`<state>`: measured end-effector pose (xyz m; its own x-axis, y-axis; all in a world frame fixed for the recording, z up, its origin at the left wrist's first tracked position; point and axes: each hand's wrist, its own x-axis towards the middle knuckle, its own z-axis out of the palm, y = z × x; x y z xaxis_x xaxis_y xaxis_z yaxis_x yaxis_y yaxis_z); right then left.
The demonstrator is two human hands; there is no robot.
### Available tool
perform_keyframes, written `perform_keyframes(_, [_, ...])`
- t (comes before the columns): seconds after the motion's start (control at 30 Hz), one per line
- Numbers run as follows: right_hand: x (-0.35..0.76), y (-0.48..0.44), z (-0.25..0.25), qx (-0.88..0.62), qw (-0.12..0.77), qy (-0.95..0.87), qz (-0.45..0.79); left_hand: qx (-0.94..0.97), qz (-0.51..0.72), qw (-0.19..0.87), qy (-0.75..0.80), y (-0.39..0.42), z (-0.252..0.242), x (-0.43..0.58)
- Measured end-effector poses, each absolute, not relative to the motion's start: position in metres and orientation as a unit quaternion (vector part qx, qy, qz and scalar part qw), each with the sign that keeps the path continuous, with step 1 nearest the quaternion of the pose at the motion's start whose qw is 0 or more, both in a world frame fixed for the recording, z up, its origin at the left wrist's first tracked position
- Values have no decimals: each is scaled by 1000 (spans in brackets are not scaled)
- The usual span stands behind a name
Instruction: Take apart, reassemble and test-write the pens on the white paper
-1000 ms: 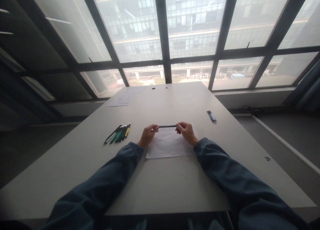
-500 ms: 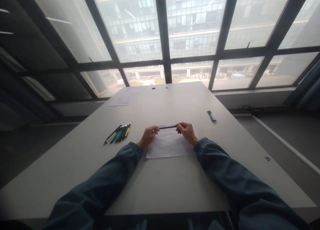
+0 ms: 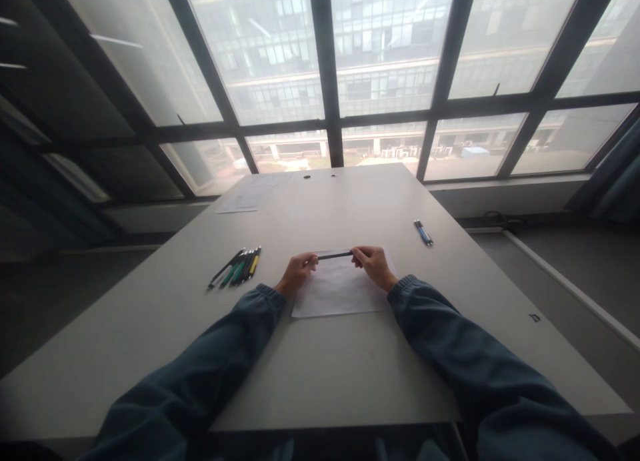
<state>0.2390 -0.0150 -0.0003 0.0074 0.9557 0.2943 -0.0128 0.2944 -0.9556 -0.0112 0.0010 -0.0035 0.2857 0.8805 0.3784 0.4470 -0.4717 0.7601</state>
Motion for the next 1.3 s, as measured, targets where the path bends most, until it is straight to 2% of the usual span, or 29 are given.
perform_keyframes(0.93, [236,-12,-6,-408,595,-561,407,738,428,298,428,5,-4,-12])
perform_keyframes(1.3, [238,-9,-12,-419,599,-553,400,726,466,231,450,3,-3,-9])
